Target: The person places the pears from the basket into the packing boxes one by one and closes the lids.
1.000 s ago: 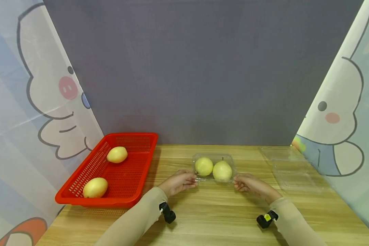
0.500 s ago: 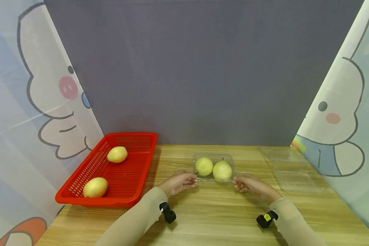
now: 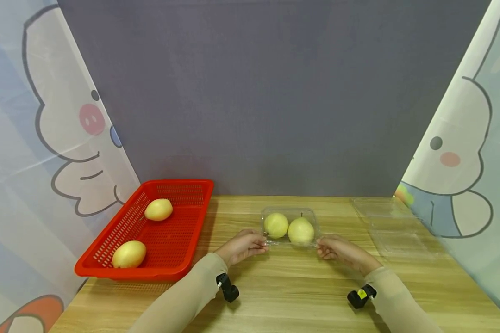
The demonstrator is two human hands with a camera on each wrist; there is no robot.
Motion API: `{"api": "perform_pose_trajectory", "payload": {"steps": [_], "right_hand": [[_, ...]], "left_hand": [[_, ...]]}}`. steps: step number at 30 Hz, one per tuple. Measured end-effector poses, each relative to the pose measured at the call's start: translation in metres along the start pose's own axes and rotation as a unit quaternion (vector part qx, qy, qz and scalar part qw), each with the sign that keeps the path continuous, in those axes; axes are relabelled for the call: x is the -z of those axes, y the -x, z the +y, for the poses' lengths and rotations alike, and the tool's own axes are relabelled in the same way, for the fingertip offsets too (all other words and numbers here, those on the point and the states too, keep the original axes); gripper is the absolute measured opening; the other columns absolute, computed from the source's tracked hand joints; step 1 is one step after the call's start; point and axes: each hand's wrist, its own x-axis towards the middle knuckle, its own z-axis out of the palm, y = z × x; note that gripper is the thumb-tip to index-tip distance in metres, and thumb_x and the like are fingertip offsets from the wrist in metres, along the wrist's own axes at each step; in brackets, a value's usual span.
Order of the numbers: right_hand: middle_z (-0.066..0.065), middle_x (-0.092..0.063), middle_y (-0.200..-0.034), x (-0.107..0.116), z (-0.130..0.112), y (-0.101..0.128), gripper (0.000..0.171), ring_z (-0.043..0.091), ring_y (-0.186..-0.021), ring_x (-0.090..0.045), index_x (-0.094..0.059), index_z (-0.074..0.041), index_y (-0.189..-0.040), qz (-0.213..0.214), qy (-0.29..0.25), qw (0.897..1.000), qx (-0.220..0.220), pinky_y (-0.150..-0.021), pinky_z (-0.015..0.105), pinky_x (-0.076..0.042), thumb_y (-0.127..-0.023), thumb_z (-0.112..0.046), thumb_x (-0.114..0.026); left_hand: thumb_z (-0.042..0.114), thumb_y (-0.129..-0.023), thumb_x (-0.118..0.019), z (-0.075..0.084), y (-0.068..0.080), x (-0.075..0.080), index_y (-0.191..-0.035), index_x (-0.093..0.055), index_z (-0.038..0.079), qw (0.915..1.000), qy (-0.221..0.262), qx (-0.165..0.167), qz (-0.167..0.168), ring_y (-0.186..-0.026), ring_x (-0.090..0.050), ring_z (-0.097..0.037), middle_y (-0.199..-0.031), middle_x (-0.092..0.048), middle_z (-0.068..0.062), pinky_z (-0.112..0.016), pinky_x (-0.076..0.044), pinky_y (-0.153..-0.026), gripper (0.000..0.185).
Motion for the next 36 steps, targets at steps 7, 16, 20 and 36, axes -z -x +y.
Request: {"api": "perform_pose_trajectory", "payload": {"steps": [7, 16, 20, 36], "right_hand": [[0.011, -0.060, -0.099, 0.0011, 0.0000, -0.0012, 0.033, 0.023, -0.091, -0.057, -0.055, 0.006, -0.109, -0.001, 0.007, 1.000, -0.001, -0.083, 0.032, -0.052, -0.106, -0.026, -0.047], [0.011, -0.060, -0.099, 0.0012, 0.0007, -0.0020, 0.033, 0.023, -0.091, -0.057, -0.055, 0.007, -0.108, 0.001, 0.009, 1.000, 0.001, -0.082, 0.032, -0.052, -0.105, -0.025, -0.047], [0.011, -0.060, -0.098, 0.0008, 0.0005, -0.0013, 0.033, 0.023, -0.090, -0.057, -0.055, 0.007, -0.108, -0.001, 0.009, 1.000, 0.005, -0.083, 0.032, -0.052, -0.105, -0.025, -0.047], [0.011, -0.060, -0.099, 0.0000, 0.0007, -0.0004, 0.034, 0.024, -0.093, -0.058, -0.055, 0.008, -0.110, 0.000, 0.008, 1.000, 0.005, -0.084, 0.033, -0.052, -0.106, -0.025, -0.046]], "left_hand": [[0.000, -0.099, -0.052, -0.0003, -0.0005, -0.0001, -0.116, -0.049, -0.012, 1.0000, 0.000, -0.004, -0.005, -0.086, -0.066, -0.017, -0.098, -0.062, -0.015, -0.030, -0.055, -0.087, 0.021], [-0.003, -0.098, -0.052, 0.0002, -0.0007, 0.0001, -0.106, -0.053, -0.005, 1.0000, 0.000, -0.006, -0.006, -0.084, -0.065, -0.017, -0.092, -0.061, -0.011, -0.030, -0.055, -0.087, 0.008], [-0.002, -0.098, -0.054, -0.0004, 0.0002, 0.0012, -0.109, -0.052, -0.006, 1.0000, -0.003, -0.005, -0.006, -0.086, -0.066, -0.018, -0.095, -0.061, -0.013, -0.031, -0.055, -0.087, 0.012], [0.015, -0.099, -0.061, 0.0050, 0.0034, 0.0054, -0.119, -0.051, -0.005, 0.9941, -0.109, -0.001, 0.000, -0.093, -0.066, -0.025, -0.103, -0.062, -0.017, -0.037, -0.056, -0.088, 0.030]]}}
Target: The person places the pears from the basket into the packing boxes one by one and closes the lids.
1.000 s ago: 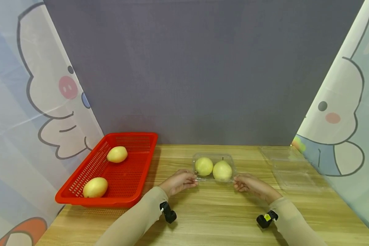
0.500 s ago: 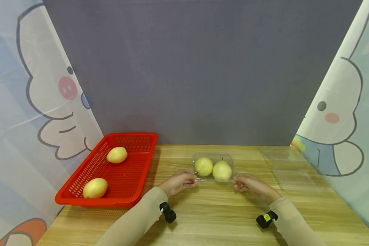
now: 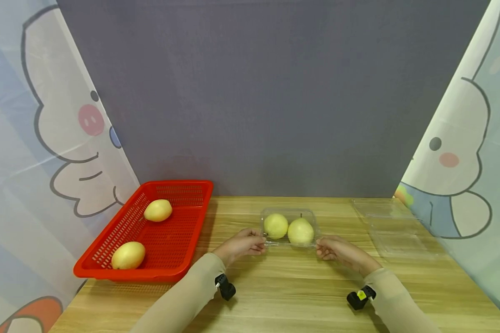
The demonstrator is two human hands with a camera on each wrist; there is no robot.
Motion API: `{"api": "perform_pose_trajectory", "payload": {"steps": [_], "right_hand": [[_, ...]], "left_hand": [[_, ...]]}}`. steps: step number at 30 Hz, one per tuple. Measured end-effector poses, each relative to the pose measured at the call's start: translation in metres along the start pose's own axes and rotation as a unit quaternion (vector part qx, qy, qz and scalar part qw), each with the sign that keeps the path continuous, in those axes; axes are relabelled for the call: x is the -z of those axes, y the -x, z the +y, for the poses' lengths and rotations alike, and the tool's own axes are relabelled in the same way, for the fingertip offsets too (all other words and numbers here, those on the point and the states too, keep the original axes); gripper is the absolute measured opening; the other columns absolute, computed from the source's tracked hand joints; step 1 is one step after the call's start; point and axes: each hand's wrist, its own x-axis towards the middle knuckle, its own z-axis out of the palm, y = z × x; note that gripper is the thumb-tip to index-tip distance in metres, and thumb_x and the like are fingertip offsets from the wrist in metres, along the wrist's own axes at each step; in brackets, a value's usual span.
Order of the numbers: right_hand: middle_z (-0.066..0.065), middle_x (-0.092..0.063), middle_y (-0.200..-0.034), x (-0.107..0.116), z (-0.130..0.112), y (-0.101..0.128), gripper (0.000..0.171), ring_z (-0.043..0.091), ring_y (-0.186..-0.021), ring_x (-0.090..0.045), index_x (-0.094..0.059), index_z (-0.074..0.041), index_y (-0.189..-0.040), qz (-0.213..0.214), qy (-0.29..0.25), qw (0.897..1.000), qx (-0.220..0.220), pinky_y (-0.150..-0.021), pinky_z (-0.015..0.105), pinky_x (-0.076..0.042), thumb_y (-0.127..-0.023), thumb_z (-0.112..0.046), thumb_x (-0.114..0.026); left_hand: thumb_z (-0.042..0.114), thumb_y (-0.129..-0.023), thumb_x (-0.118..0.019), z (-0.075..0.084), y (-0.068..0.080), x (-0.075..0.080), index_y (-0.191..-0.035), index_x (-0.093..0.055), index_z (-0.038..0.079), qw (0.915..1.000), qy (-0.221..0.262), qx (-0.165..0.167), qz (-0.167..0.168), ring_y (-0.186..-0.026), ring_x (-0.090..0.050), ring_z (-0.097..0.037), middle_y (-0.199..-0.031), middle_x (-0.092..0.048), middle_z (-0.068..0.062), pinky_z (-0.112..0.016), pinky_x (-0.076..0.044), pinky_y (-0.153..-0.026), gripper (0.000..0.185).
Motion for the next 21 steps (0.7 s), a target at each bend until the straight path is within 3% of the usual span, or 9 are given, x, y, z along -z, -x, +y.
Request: {"api": "perform_pose_trajectory", "payload": {"steps": [6, 14, 21], "right_hand": [[0.011, -0.060, -0.099, 0.000, 0.001, 0.000, 0.033, 0.024, -0.093, -0.059, -0.055, 0.007, -0.110, -0.001, -0.005, 1.000, 0.006, -0.084, 0.033, -0.053, -0.106, -0.024, -0.046], [0.011, -0.061, -0.098, 0.001, 0.003, 0.000, 0.032, 0.023, -0.092, -0.060, -0.056, 0.007, -0.109, -0.004, -0.007, 1.000, 0.013, -0.084, 0.032, -0.053, -0.106, -0.024, -0.046], [0.011, -0.060, -0.098, 0.002, 0.003, -0.001, 0.034, 0.023, -0.091, -0.058, -0.055, 0.007, -0.110, -0.007, -0.002, 1.000, 0.012, -0.083, 0.032, -0.053, -0.106, -0.025, -0.047]], "left_hand": [[0.019, -0.099, -0.063, 0.003, 0.001, 0.002, -0.120, -0.052, -0.008, 0.9965, -0.079, -0.028, 0.008, -0.093, -0.068, -0.027, -0.102, -0.064, -0.016, -0.038, -0.057, -0.084, 0.036], [0.022, -0.098, -0.063, 0.010, 0.006, 0.001, -0.126, -0.052, -0.010, 0.9895, -0.138, -0.040, 0.016, -0.094, -0.066, -0.029, -0.104, -0.064, -0.017, -0.039, -0.057, -0.083, 0.044], [0.032, -0.096, -0.062, 0.017, 0.009, 0.001, -0.145, -0.044, -0.004, 0.9630, -0.257, -0.066, 0.046, -0.110, -0.061, -0.034, -0.125, -0.059, -0.020, -0.049, -0.052, -0.091, 0.063]]}}
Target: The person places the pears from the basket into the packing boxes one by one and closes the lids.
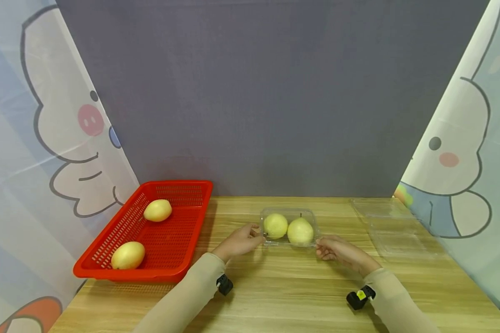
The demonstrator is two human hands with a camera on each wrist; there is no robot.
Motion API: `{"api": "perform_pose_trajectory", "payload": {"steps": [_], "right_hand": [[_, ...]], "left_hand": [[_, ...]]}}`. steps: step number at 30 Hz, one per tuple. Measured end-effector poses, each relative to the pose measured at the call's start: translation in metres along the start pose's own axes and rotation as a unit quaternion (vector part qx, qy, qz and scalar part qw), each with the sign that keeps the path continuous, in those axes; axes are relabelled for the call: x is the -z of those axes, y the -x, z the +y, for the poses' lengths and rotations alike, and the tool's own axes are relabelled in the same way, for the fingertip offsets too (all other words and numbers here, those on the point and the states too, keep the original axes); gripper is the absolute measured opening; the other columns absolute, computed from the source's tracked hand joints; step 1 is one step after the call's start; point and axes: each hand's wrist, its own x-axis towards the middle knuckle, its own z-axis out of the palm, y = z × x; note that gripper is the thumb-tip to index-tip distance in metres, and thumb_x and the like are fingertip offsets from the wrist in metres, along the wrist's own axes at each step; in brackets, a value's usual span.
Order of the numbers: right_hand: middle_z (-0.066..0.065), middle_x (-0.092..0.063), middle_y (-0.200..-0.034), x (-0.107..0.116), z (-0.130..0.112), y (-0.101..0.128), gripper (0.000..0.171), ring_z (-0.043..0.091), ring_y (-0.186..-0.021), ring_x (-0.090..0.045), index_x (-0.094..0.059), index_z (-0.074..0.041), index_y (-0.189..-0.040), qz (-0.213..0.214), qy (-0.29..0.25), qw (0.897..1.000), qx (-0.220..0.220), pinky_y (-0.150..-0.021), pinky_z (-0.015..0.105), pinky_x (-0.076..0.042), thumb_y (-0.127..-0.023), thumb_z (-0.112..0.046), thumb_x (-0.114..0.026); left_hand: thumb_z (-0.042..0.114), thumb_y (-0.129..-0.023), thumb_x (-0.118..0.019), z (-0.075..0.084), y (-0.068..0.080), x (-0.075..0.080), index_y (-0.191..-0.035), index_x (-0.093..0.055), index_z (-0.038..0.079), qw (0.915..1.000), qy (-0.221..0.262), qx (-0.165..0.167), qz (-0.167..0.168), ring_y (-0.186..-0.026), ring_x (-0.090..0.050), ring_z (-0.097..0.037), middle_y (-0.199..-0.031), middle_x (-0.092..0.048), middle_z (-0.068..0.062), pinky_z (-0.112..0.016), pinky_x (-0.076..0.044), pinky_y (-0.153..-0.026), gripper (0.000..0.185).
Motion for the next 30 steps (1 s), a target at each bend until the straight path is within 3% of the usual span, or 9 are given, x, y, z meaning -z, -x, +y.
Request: {"api": "perform_pose_trajectory", "payload": {"steps": [7, 15, 24, 30], "right_hand": [[0.009, -0.060, -0.096, 0.000, 0.000, 0.000, 0.032, 0.023, -0.089, -0.057, -0.056, 0.006, -0.107, -0.001, -0.001, 1.000, -0.001, -0.081, 0.032, -0.053, -0.106, -0.024, -0.047], [0.011, -0.060, -0.098, -0.001, 0.000, 0.000, 0.033, 0.024, -0.092, -0.057, -0.055, 0.007, -0.108, 0.005, 0.002, 1.000, -0.004, -0.084, 0.033, -0.052, -0.106, -0.025, -0.046], [0.011, -0.060, -0.098, -0.002, 0.000, -0.001, 0.033, 0.024, -0.093, -0.058, -0.055, 0.007, -0.109, 0.011, -0.006, 1.000, -0.011, -0.084, 0.033, -0.052, -0.106, -0.025, -0.046], [0.010, -0.060, -0.097, -0.001, 0.001, -0.001, 0.033, 0.024, -0.092, -0.058, -0.055, 0.007, -0.108, 0.010, -0.008, 1.000, -0.010, -0.084, 0.032, -0.052, -0.105, -0.025, -0.047]], "left_hand": [[0.026, -0.096, -0.065, 0.005, -0.002, -0.004, -0.150, -0.037, -0.005, 0.9972, -0.029, -0.059, 0.036, -0.132, -0.046, -0.042, -0.149, -0.038, -0.025, -0.055, -0.042, -0.105, 0.068], [0.026, -0.091, -0.073, 0.010, -0.008, -0.014, -0.149, -0.039, -0.003, 0.9884, -0.092, -0.102, 0.065, -0.122, -0.052, -0.032, -0.142, -0.043, -0.019, -0.047, -0.047, -0.099, 0.073], [0.029, -0.093, -0.070, 0.022, -0.009, -0.023, -0.151, -0.036, 0.000, 0.9842, -0.134, -0.102, 0.055, -0.138, -0.039, -0.036, -0.156, -0.028, -0.019, -0.046, -0.044, -0.105, 0.073], [0.026, -0.095, -0.069, 0.026, -0.010, -0.029, -0.151, -0.036, -0.002, 0.9814, -0.155, -0.100, 0.053, -0.140, -0.037, -0.038, -0.158, -0.023, -0.021, -0.044, -0.045, -0.105, 0.071]]}}
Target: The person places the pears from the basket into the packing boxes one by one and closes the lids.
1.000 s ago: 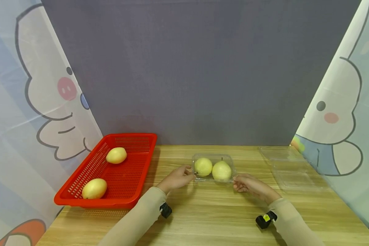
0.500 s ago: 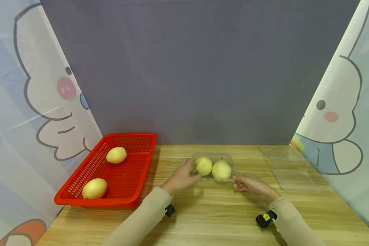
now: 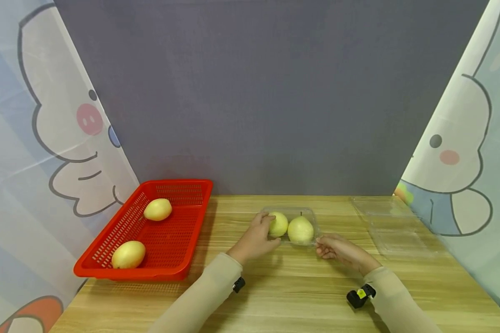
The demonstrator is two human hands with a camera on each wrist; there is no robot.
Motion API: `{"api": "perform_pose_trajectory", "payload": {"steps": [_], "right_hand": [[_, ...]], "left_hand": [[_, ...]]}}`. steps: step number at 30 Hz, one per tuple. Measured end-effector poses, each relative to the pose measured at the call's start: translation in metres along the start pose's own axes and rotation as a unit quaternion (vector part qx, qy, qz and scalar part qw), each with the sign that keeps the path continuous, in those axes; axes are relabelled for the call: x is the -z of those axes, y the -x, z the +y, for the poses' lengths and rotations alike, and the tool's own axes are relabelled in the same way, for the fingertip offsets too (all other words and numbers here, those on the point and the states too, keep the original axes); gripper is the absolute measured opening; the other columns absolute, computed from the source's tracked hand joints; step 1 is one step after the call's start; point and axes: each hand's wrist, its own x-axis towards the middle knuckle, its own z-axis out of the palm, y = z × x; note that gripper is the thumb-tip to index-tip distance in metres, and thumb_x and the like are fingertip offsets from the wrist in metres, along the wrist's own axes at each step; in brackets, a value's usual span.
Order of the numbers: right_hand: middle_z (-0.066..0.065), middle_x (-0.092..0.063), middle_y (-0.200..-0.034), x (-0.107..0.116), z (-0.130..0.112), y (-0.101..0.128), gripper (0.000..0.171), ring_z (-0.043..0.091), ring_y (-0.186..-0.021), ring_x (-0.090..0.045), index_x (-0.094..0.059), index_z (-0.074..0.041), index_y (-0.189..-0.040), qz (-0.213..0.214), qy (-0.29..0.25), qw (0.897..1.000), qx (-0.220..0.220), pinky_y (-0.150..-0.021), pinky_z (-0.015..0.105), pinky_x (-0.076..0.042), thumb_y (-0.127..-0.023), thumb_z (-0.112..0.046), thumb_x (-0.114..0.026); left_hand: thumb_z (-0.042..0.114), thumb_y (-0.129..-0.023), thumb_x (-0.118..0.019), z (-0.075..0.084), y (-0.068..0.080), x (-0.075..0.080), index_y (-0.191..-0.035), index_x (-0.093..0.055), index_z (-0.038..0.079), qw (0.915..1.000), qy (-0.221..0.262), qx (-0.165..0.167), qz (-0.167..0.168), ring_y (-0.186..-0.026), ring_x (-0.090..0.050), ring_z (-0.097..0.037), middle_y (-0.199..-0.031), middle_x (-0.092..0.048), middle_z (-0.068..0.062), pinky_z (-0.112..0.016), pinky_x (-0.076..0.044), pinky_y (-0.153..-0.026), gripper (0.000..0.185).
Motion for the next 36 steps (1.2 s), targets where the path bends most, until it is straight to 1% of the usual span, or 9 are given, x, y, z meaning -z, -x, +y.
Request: {"api": "perform_pose_trajectory", "payload": {"steps": [4, 9, 11, 18, 22, 26, 30, 33, 36], "right_hand": [[0.009, -0.060, -0.096, 0.000, -0.001, -0.001, 0.033, 0.023, -0.091, -0.058, -0.055, 0.007, -0.108, 0.000, -0.001, 1.000, 0.001, -0.083, 0.031, -0.052, -0.105, -0.025, -0.047], [0.009, -0.060, -0.095, 0.000, -0.001, -0.001, 0.033, 0.023, -0.090, -0.058, -0.055, 0.008, -0.107, -0.003, -0.003, 1.000, 0.003, -0.082, 0.031, -0.052, -0.105, -0.024, -0.046], [0.009, -0.060, -0.095, 0.000, -0.001, -0.001, 0.033, 0.023, -0.090, -0.058, -0.055, 0.008, -0.107, -0.004, -0.001, 1.000, 0.005, -0.082, 0.031, -0.052, -0.105, -0.024, -0.046], [0.009, -0.060, -0.094, -0.002, -0.001, 0.000, 0.034, 0.021, -0.087, -0.057, -0.055, 0.009, -0.108, 0.012, 0.004, 1.000, -0.001, -0.081, 0.031, -0.054, -0.105, -0.024, -0.047], [0.012, -0.059, -0.095, -0.004, -0.001, 0.001, 0.037, 0.023, -0.087, -0.057, -0.053, 0.011, -0.111, 0.029, 0.027, 0.999, -0.005, -0.080, 0.032, -0.054, -0.105, -0.025, -0.046], [0.018, -0.055, -0.106, -0.007, -0.004, 0.005, 0.041, 0.027, -0.092, -0.056, -0.045, 0.012, -0.119, 0.051, 0.043, 0.998, -0.006, -0.083, 0.036, -0.053, -0.104, -0.026, -0.049], [0.022, -0.052, -0.117, -0.009, -0.007, 0.008, 0.051, 0.030, -0.099, -0.056, -0.035, 0.010, -0.134, 0.080, 0.061, 0.995, -0.006, -0.087, 0.041, -0.053, -0.103, -0.026, -0.052], [0.024, -0.049, -0.123, -0.009, -0.009, 0.008, 0.060, 0.032, -0.105, -0.055, -0.030, 0.010, -0.144, 0.100, 0.092, 0.991, 0.004, -0.089, 0.044, -0.052, -0.102, -0.025, -0.055], [0.028, -0.046, -0.129, -0.011, -0.011, 0.007, 0.066, 0.037, -0.113, -0.053, -0.025, 0.010, -0.149, 0.115, 0.125, 0.985, 0.016, -0.091, 0.047, -0.052, -0.102, -0.025, -0.056]], "left_hand": [[0.028, -0.096, -0.067, 0.001, -0.001, -0.001, -0.152, -0.035, -0.002, 0.9997, -0.022, 0.006, -0.006, -0.142, -0.034, -0.038, -0.160, -0.021, -0.021, -0.046, -0.042, -0.107, 0.071], [0.029, -0.097, -0.066, 0.002, -0.002, -0.002, -0.151, -0.037, -0.004, 0.9979, -0.064, -0.003, -0.006, -0.137, -0.040, -0.037, -0.156, -0.027, -0.022, -0.044, -0.044, -0.106, 0.069], [0.029, -0.097, -0.066, 0.001, -0.003, -0.002, -0.150, -0.039, -0.004, 0.9972, -0.074, -0.007, -0.006, -0.136, -0.043, -0.036, -0.155, -0.029, -0.022, -0.042, -0.044, -0.105, 0.068], [0.028, -0.097, -0.067, 0.000, -0.003, -0.004, -0.149, -0.040, -0.003, 0.9971, -0.075, -0.005, -0.006, -0.135, -0.044, -0.035, -0.155, -0.029, -0.022, -0.041, -0.046, -0.104, 0.066], [0.029, -0.098, -0.067, -0.001, -0.003, -0.005, -0.150, -0.040, -0.002, 0.9971, -0.076, -0.005, -0.005, -0.135, -0.044, -0.035, -0.155, -0.030, -0.021, -0.041, -0.046, -0.103, 0.066], [0.028, -0.097, -0.067, -0.001, -0.003, -0.005, -0.149, -0.041, -0.003, 0.9971, -0.075, -0.006, -0.004, -0.135, -0.043, -0.035, -0.155, -0.030, -0.021, -0.040, -0.047, -0.103, 0.066], [0.028, -0.097, -0.067, -0.001, -0.003, -0.005, -0.149, -0.040, -0.003, 0.9971, -0.075, -0.008, -0.003, -0.137, -0.041, -0.036, -0.155, -0.030, -0.021, -0.041, -0.046, -0.103, 0.066], [0.027, -0.097, -0.067, -0.001, -0.002, -0.006, -0.149, -0.041, -0.003, 0.9971, -0.075, -0.010, -0.002, -0.137, -0.041, -0.036, -0.155, -0.031, -0.021, -0.041, -0.046, -0.103, 0.066], [0.027, -0.097, -0.067, -0.001, -0.002, -0.006, -0.149, -0.041, -0.003, 0.9967, -0.080, -0.011, -0.001, -0.137, -0.041, -0.036, -0.154, -0.031, -0.021, -0.042, -0.046, -0.103, 0.065]]}}
